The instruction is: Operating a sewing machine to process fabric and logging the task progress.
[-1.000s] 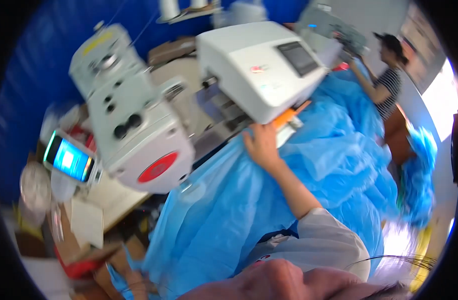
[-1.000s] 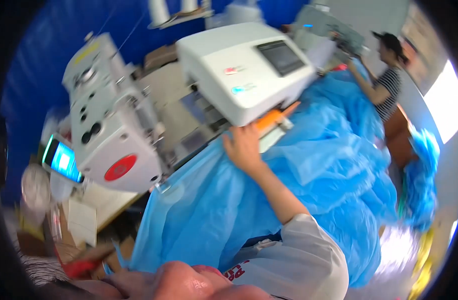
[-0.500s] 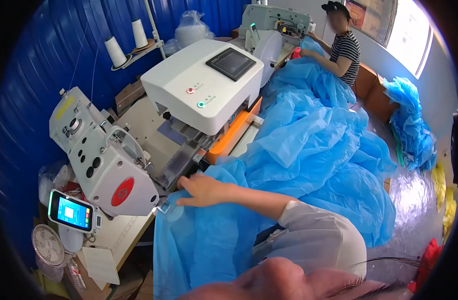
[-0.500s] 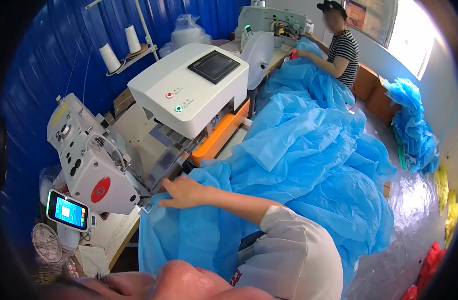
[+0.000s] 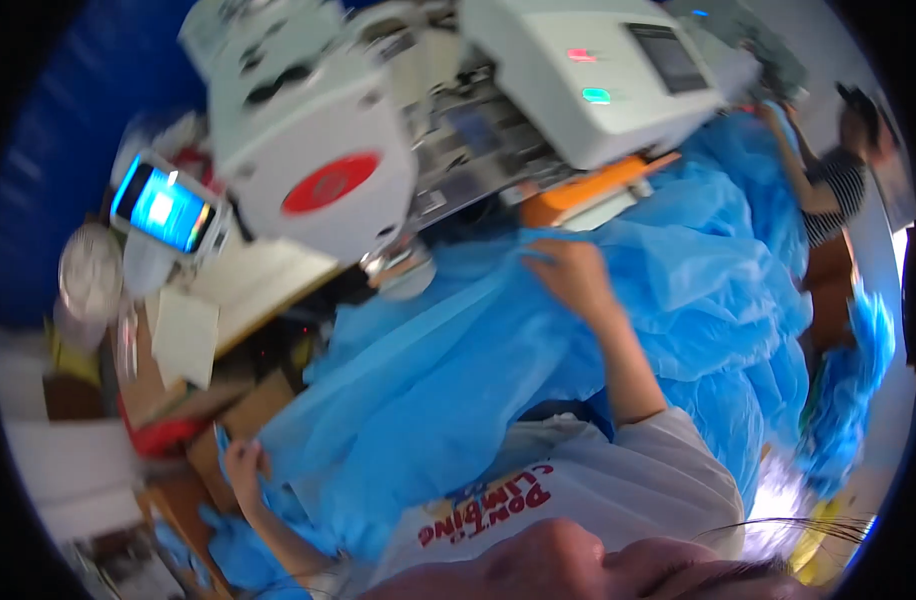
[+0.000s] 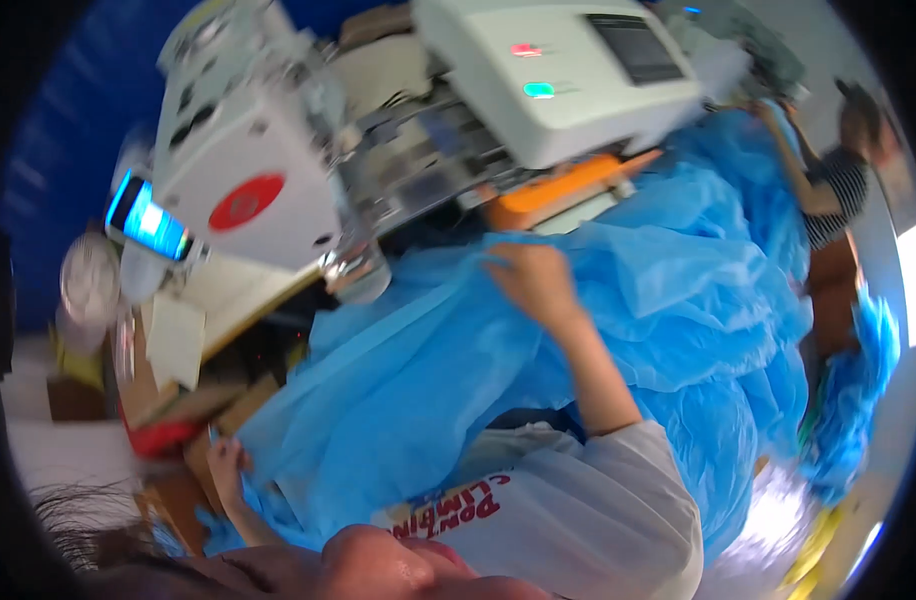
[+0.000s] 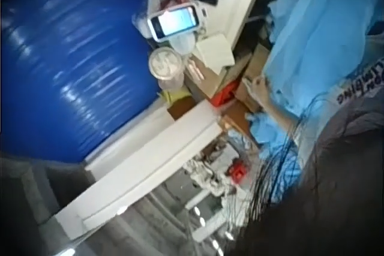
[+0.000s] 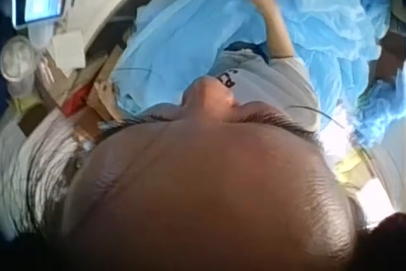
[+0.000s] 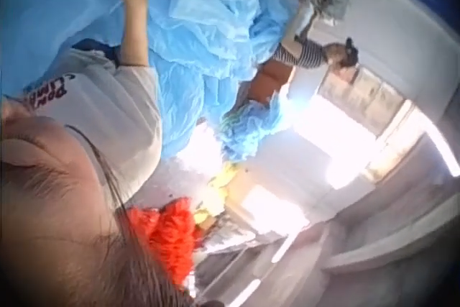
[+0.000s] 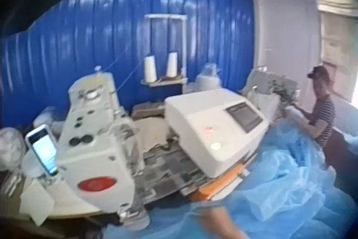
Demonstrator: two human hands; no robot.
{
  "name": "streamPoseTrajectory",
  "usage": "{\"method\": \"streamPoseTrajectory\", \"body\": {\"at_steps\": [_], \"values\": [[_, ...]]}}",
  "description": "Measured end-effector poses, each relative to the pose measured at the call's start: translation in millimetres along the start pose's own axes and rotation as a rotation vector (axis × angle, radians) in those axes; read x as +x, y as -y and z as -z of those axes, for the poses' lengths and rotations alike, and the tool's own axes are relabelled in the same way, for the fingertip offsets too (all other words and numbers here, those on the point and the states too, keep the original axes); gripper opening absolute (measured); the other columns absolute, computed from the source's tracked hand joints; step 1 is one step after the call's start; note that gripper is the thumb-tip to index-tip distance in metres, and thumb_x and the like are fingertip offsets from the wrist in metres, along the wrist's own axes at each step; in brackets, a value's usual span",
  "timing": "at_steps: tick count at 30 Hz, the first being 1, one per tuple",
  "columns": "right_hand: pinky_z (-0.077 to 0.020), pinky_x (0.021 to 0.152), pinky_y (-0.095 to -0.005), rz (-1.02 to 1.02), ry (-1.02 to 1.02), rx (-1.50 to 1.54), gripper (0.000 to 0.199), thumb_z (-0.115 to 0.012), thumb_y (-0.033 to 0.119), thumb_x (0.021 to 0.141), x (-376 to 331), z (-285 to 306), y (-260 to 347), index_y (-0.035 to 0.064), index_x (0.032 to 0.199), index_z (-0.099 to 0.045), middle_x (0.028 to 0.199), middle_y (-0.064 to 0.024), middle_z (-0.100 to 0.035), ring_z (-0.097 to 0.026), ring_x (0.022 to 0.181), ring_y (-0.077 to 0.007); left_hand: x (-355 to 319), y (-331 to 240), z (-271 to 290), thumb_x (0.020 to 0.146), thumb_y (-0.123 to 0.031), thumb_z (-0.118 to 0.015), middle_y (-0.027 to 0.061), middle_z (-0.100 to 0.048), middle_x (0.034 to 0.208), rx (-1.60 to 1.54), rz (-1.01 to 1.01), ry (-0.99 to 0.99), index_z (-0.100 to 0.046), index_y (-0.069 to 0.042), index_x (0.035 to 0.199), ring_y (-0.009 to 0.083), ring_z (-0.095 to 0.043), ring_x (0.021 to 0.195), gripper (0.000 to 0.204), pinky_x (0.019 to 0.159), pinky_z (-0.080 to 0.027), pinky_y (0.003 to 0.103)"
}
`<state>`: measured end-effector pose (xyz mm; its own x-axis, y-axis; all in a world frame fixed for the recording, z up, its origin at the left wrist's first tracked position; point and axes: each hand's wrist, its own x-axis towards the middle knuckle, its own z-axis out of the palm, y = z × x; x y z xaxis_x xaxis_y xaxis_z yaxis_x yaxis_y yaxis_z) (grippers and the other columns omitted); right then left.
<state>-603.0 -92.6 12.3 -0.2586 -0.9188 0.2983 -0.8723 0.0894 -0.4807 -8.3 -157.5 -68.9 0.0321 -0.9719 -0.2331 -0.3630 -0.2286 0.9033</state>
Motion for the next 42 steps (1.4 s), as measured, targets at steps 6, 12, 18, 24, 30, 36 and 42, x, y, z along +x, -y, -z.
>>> {"method": "streamPoseTrajectory", "body": {"at_steps": [6, 12, 18, 24, 30, 36, 42], "values": [[-0.0413, 0.072, -0.0208, -0.451, 0.188, 1.382, 0.011, -0.062, 0.011, 0.081, -16.3, 4.8, 17.0, 0.0028, 0.088, -0.060, 0.084, -0.0010, -0.058, -0.053, 0.080, -0.0098, 22.3, -15.7, 4.2, 0.086, -0.019, -0.063, 0.0039, -0.060, 0.086, -0.542, 0.091, -0.098, -0.057, -0.005, 0.091, 0.0100, -0.056, 0.068, 0.016, 0.056, -0.046, 0.021], [-0.0412, 0.060, -0.0211, -0.048, -0.103, 0.649, 0.017, -0.070, 0.007, 0.076, 22.0, -7.2, 68.9, 0.0011, 0.089, -0.061, 0.074, -0.0024, -0.058, -0.052, 0.068, -0.0059, 28.5, -19.9, 7.0, 0.082, -0.011, -0.066, 0.0070, -0.057, 0.106, -0.732, -0.082, 0.075, -0.058, -0.002, 0.098, 0.0156, -0.056, 0.094, 0.019, 0.079, -0.047, 0.026], [-0.0447, 0.067, -0.0306, -0.279, -0.122, 0.063, 0.022, -0.062, 0.021, 0.084, 36.1, 4.1, 35.4, 0.0004, 0.092, -0.061, 0.078, -0.0132, -0.061, -0.057, 0.071, -0.0223, 18.3, -68.8, -23.5, 0.076, -0.008, -0.068, -0.0010, -0.048, 0.077, 0.119, -0.280, -0.053, -0.058, -0.005, 0.070, 0.0085, -0.046, 0.073, 0.012, 0.057, -0.037, 0.023], [-0.0453, 0.076, -0.0470, -0.005, -0.325, -0.458, 0.029, -0.053, 0.025, 0.085, 70.1, -2.9, -5.8, 0.0011, 0.100, -0.061, 0.094, -0.0220, -0.061, -0.057, 0.085, -0.0390, 48.9, -123.5, -70.5, 0.082, -0.017, -0.065, -0.0059, -0.046, 0.065, -0.086, -0.137, 0.007, -0.053, -0.008, 0.067, 0.0028, -0.043, 0.067, 0.021, 0.060, -0.034, 0.020], [-0.0440, 0.077, -0.0497, -0.065, -0.104, -0.616, 0.035, -0.049, 0.030, 0.088, 73.9, -15.6, -29.1, 0.0016, 0.107, -0.058, 0.101, -0.0255, -0.058, -0.055, 0.090, -0.0412, 25.1, 29.4, -66.7, 0.079, -0.016, -0.067, 0.0059, -0.064, 0.081, 0.158, 0.062, -0.080, -0.067, -0.001, 0.085, 0.0117, -0.058, 0.076, 0.015, 0.069, -0.046, 0.026], [-0.0457, 0.085, -0.0379, -0.023, -0.378, -0.240, 0.044, -0.055, 0.038, 0.090, 66.2, -13.9, -60.7, -0.0014, 0.107, -0.062, 0.106, -0.0223, -0.061, -0.058, 0.092, -0.0332, -107.6, 286.3, -110.9, 0.082, -0.021, -0.058, 0.0153, -0.066, 0.095, 0.192, 0.610, 0.289, -0.062, -0.005, 0.102, 0.0259, -0.062, 0.082, 0.026, 0.071, -0.049, 0.041], [-0.0438, 0.089, -0.0384, -0.167, -0.430, -0.036, 0.039, -0.050, 0.032, 0.092, 46.8, 4.2, -55.2, -0.0006, 0.110, -0.061, 0.120, -0.0172, -0.055, -0.054, 0.105, -0.0303, -121.2, 372.9, -39.2, 0.084, -0.017, -0.053, 0.0171, -0.064, 0.079, 0.405, 0.523, -0.378, -0.063, -0.007, 0.089, 0.0306, -0.062, 0.075, 0.015, 0.065, -0.049, 0.042]]}}
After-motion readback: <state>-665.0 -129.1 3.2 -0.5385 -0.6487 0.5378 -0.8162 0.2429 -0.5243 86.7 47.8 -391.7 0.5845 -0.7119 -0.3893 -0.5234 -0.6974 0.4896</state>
